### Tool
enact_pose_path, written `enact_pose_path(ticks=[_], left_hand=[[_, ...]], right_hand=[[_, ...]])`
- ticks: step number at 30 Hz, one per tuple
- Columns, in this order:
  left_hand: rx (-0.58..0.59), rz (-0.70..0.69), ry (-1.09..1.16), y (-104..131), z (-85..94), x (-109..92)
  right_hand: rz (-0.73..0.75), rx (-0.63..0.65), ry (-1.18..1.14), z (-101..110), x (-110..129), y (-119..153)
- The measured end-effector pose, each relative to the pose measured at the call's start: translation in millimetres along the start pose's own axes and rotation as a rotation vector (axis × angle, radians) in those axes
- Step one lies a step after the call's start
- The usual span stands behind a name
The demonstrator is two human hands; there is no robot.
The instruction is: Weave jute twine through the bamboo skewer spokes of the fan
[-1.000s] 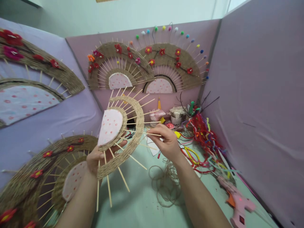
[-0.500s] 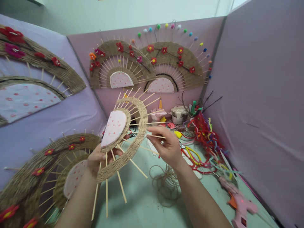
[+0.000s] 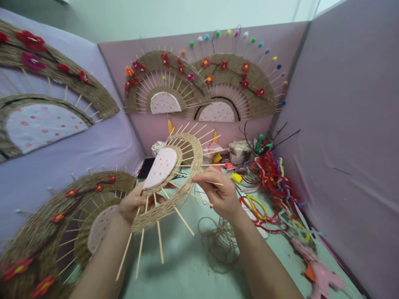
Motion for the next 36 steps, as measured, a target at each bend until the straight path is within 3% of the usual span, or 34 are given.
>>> enact_pose_path(ticks=[4, 8, 10, 15, 17, 19, 24, 31, 36], left_hand=[[0.123, 0.030, 0.076, 5.4, -7.3, 5.3], [0.311, 0.061, 0.136, 10.9, -19.7, 5.4], [0.215, 0.046, 0.176, 6.4, -9.8, 1.9], [-0.453, 0.111, 0.315, -0.3, 46.6, 14.9], [-0.586, 0.139, 0.353, -0.1, 52.3, 20.3], [-0.577, 0.159, 0.385, -4.4, 45.6, 21.7], [-0.525, 0.196, 0.388, -5.8, 31.1, 19.4], [-0.516, 0.221, 0.387, -7.8, 40.0, 26.5], [-0.561, 0.278, 0.352, -12.1, 36.0, 36.5]], right_hand=[[0.027, 0.086, -0.012, -11.8, 7.2, -0.3], [0.054, 0.080, -0.021, -12.2, 13.1, -0.5], [0.059, 0.076, -0.015, -10.5, 14.5, -1.0], [0.064, 0.149, 0.045, -16.1, 14.1, -1.8], [0.058, 0.174, 0.079, -19.8, 9.7, -0.9], [0.053, 0.126, 0.112, -17.0, 3.1, 0.6], [-0.015, -0.136, 0.131, 5.8, -17.8, 7.6], [0.134, -0.048, 0.302, -2.6, -1.3, 1.8], [0.098, -0.018, 0.256, -6.9, -0.6, -1.2]])
Point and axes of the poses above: each hand's wrist, its own y-axis away from the middle knuckle, its own z-axis out of the back of the hand, x = y × z, the point moved 10 cm from there along -y, towards the middle knuckle, and after that the axes turned 2 degrees about x, right-handed, at the moved point
